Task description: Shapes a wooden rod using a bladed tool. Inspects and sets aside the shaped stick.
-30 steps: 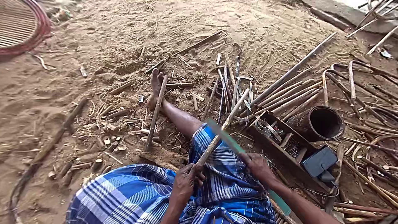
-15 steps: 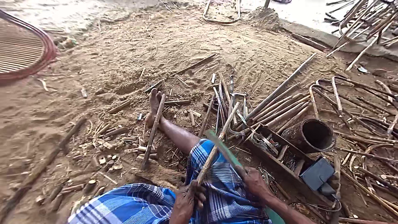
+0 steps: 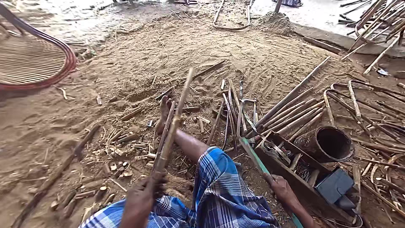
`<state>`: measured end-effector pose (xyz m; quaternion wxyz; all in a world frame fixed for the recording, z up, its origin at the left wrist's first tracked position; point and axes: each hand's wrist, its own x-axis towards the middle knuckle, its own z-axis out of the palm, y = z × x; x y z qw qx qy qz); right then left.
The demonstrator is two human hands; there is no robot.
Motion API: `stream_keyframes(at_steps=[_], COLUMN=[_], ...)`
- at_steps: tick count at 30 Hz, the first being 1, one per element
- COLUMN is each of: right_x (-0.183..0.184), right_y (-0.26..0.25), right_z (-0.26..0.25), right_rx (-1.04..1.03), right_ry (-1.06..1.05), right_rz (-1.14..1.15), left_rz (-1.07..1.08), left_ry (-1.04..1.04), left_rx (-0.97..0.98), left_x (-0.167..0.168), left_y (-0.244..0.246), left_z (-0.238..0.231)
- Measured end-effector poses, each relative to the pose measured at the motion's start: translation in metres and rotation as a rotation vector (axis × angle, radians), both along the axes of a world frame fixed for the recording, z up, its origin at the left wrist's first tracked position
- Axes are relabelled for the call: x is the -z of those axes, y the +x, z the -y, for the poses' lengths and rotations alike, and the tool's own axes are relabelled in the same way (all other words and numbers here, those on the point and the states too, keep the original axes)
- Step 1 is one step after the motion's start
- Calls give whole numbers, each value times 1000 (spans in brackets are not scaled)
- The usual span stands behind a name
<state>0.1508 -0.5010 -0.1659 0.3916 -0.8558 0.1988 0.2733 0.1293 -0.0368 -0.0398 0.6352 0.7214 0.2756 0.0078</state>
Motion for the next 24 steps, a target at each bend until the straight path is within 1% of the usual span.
stream_keyframes(at_steps=[2,4,6,7,8,10,12,14,15,16,19,20,22,24], right_x=[21,33,46,48,46,31,20,26,32,40,63,66,59,58], right_y=[-11,-12,-7,0,10,44,94,149,175,197,238,243,243,237], right_z=[14,16,6,-2,-13,-49,-95,-140,-163,-185,-239,-253,-271,-276], right_rx=[-137,-275,-399,-447,-479,-460,-412,-406,-416,-422,-402,-395,-356,-253], right_ry=[-129,-193,-258,-291,-317,-309,-223,-99,-61,-45,-95,-143,-199,-159], right_rz=[-52,-117,-131,-122,-86,70,214,259,232,200,51,23,-28,-4], left_rz=[-108,-213,-319,-383,-465,-686,-888,-978,-985,-964,-822,-791,-747,-716], left_ry=[166,237,287,314,348,456,629,767,801,804,724,733,771,729], left_rx=[25,0,-41,-19,34,225,447,614,644,631,500,447,358,303], left_x=[-14,-20,-12,-3,9,39,65,77,84,93,136,150,168,173], left_y=[26,48,65,71,76,86,98,114,121,125,123,119,115,111], left_z=[-38,-71,-103,-115,-126,-146,-155,-148,-142,-137,-121,-115,-102,-94])
